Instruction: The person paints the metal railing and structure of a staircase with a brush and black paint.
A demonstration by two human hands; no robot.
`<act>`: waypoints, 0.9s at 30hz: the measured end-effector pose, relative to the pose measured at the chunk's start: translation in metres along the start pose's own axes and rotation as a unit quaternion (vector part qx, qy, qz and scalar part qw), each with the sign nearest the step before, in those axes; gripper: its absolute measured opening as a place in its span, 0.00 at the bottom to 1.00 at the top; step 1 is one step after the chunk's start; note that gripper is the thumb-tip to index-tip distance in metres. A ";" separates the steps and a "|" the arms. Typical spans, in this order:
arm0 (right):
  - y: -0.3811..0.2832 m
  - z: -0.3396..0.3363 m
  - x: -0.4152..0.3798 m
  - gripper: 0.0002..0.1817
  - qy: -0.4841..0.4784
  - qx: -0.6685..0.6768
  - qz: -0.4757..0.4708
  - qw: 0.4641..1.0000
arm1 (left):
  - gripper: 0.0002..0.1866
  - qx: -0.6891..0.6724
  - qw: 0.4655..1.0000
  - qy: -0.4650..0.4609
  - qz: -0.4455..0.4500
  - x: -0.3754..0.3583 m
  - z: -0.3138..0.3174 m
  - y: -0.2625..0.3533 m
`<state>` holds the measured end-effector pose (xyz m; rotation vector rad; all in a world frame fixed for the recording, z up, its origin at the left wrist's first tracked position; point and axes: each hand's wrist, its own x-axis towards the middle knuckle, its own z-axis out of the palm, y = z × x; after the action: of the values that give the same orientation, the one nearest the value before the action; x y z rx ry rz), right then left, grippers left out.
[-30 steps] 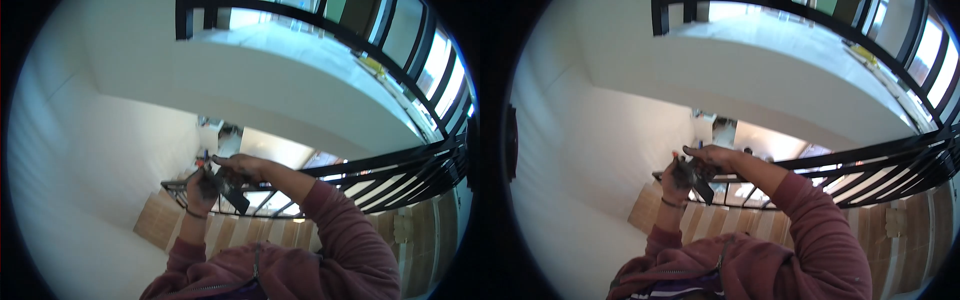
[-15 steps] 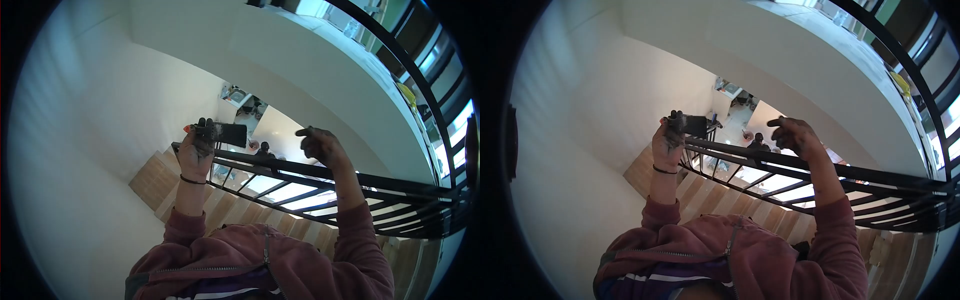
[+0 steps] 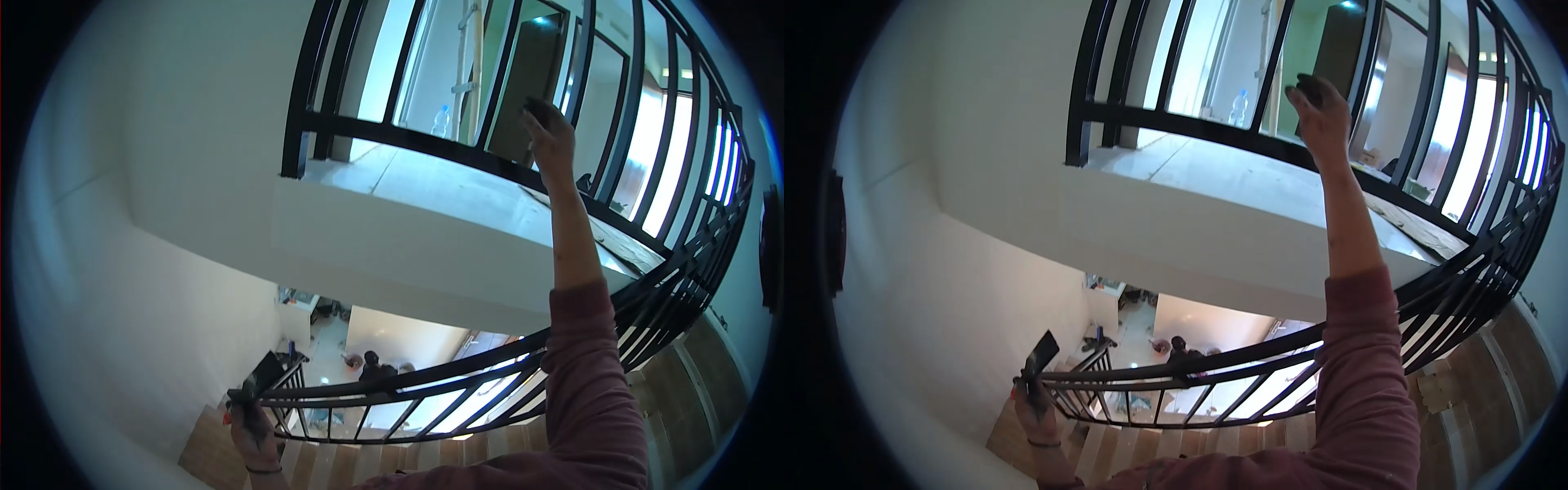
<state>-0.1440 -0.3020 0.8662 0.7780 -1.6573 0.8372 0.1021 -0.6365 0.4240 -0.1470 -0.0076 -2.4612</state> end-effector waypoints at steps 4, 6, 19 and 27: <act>0.022 0.026 0.067 0.27 -0.011 -0.041 0.053 0.998 | 0.12 0.017 0.999 -0.033 0.009 -0.001 -0.007 0.013; 0.028 0.041 0.084 0.32 -0.077 0.074 0.134 0.985 | 0.14 0.046 0.995 -0.067 0.049 0.002 -0.018 0.019; 0.070 -0.039 0.021 0.23 0.022 0.242 0.320 0.916 | 0.14 -0.147 0.988 0.028 -0.041 -0.027 -0.042 0.122; 0.080 -0.040 0.032 0.21 -0.021 0.345 0.291 0.892 | 0.17 0.161 0.974 -0.015 0.159 -0.009 -0.037 0.090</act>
<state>-0.1967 -0.2277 0.8933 0.7665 -1.6513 1.9145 0.1618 -0.7023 0.3834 -0.0381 -0.3668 -2.1045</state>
